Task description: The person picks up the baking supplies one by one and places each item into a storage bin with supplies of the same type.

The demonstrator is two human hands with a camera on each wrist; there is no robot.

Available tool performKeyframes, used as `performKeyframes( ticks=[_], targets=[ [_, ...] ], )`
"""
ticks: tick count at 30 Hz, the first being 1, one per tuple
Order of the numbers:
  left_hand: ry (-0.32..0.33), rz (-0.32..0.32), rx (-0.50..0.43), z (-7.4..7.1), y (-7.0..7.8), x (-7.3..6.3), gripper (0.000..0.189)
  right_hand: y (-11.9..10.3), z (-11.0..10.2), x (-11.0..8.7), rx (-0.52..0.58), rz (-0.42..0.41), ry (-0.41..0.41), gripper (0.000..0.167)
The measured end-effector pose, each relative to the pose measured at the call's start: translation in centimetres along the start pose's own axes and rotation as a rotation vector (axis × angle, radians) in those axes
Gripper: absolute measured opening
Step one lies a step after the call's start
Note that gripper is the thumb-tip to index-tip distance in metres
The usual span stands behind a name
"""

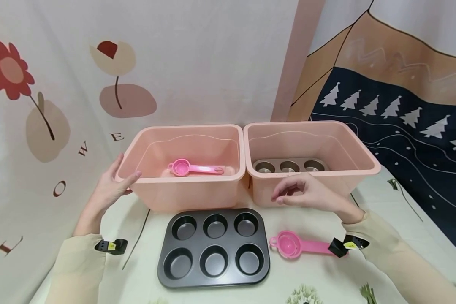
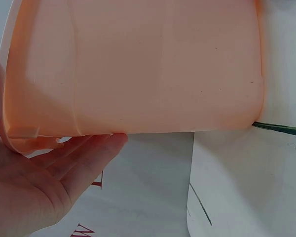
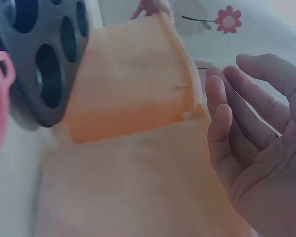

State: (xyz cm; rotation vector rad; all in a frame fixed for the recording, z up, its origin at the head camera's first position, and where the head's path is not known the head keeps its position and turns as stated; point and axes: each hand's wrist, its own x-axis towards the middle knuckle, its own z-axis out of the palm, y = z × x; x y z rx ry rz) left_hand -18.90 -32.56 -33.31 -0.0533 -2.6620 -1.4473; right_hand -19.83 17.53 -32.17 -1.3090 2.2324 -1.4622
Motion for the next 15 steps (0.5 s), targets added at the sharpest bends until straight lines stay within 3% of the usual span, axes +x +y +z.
performKeyframes(
  ticks=[15],
  targets=[
    [-0.017,-0.009,0.007,0.0,0.0,0.2,0.088,3.1,0.3,-3.2,0.041,0.120,-0.057,0.011]
  ],
)
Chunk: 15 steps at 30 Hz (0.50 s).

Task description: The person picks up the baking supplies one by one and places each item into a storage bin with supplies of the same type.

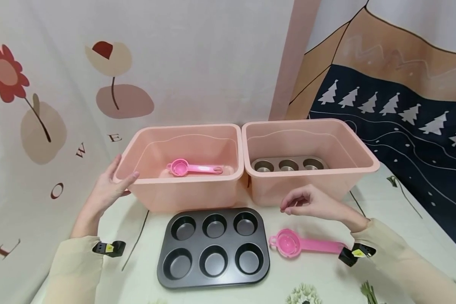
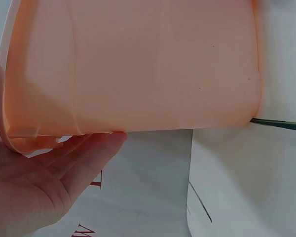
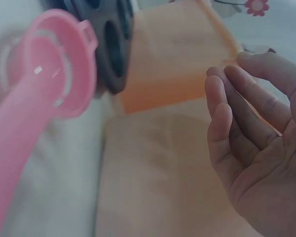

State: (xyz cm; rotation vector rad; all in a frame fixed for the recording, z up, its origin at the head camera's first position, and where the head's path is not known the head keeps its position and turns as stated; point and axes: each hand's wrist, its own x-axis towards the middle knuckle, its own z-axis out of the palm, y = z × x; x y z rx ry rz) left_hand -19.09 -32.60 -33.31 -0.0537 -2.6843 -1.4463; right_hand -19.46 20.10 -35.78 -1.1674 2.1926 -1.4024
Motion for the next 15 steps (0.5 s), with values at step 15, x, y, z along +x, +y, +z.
performKeyframes(
  ticks=[15],
  targets=[
    [-0.005,0.000,0.019,0.1,0.0,0.0,0.087,3.9,0.7,-4.4,-0.071,0.017,-0.008,0.017]
  ],
)
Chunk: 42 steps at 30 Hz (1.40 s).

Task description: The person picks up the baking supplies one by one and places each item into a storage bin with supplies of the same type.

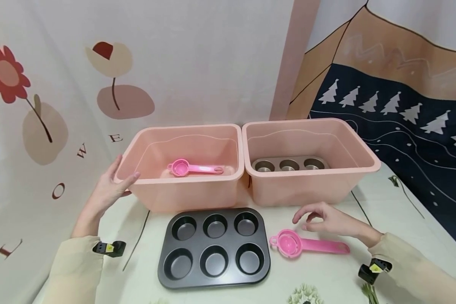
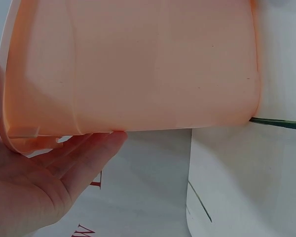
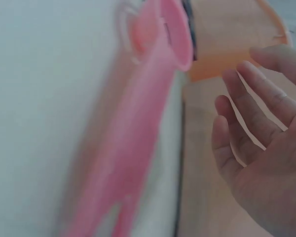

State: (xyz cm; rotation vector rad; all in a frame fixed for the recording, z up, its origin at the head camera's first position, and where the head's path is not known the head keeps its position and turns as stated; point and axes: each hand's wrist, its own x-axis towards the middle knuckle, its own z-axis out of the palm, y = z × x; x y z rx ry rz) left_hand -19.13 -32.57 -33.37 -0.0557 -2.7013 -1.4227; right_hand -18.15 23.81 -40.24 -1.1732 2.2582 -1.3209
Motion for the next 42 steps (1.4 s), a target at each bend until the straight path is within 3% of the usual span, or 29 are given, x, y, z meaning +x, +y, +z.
performKeyframes(
  ticks=[10,19,31,37,42],
  targets=[
    [-0.013,-0.013,-0.011,0.0,-0.1,-0.4,0.087,1.3,0.6,-2.0,0.039,0.070,-0.004,0.020],
    [-0.011,-0.016,-0.027,-0.2,-0.5,-0.6,0.087,2.7,0.1,-3.3,0.064,0.024,-0.052,0.022],
    [-0.004,-0.008,-0.041,-0.4,0.1,-0.2,0.087,2.9,-0.3,-4.6,-0.015,0.038,-0.045,0.024],
    [0.001,-0.010,-0.049,-0.3,0.2,-0.1,0.087,2.9,0.0,-5.2,-0.036,-0.001,-0.029,0.028],
    [-0.001,-0.001,-0.052,-0.2,0.1,-0.1,0.087,3.5,0.5,-5.6,0.012,-0.047,-0.032,0.032]
  ],
)
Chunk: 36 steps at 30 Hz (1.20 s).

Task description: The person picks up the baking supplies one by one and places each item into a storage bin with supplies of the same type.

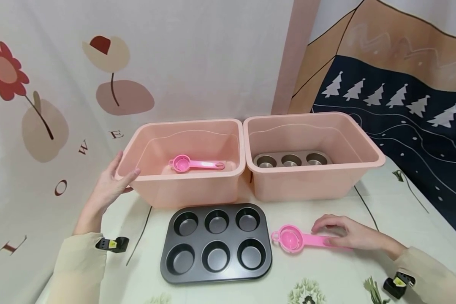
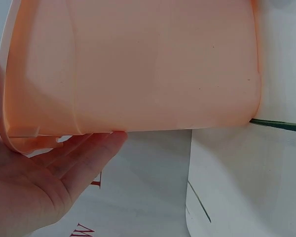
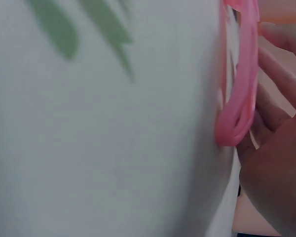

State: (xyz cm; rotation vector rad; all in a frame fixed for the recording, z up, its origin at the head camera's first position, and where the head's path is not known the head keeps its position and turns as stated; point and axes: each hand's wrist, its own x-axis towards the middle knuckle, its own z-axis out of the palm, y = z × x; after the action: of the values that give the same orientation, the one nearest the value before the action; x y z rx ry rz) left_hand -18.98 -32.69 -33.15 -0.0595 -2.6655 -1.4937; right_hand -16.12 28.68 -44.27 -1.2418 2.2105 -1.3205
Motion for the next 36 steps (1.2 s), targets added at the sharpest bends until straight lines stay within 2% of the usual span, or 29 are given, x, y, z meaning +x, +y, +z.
performKeyframes(
  ticks=[4,8,13,19,26,30,36],
  targets=[
    [-0.002,0.000,0.000,0.02,-0.10,0.07,0.087,0.57,0.18,-0.09,0.060,-0.036,-0.014,0.037],
    [-0.001,0.007,0.004,-0.06,-0.07,0.17,0.087,0.75,0.19,-0.01,0.062,-0.052,-0.023,0.043],
    [-0.002,0.004,-0.006,-0.13,-0.04,0.08,0.087,0.59,0.22,0.03,-0.026,-0.045,-0.023,0.050],
    [-0.003,0.007,-0.012,-0.08,-0.14,0.07,0.087,0.35,0.37,-0.22,-0.122,0.014,0.009,0.057],
    [-0.003,-0.004,0.004,0.02,-0.17,0.15,0.087,0.76,0.44,-0.31,-0.156,-0.001,0.008,0.055],
    [-0.003,-0.012,-0.004,0.06,-0.13,0.11,0.087,0.97,0.44,-0.29,-0.139,-0.012,0.004,0.051],
    [0.000,-0.016,0.006,0.09,-0.09,0.11,0.087,1.17,0.40,-0.30,-0.108,0.018,0.033,0.041]
  ],
)
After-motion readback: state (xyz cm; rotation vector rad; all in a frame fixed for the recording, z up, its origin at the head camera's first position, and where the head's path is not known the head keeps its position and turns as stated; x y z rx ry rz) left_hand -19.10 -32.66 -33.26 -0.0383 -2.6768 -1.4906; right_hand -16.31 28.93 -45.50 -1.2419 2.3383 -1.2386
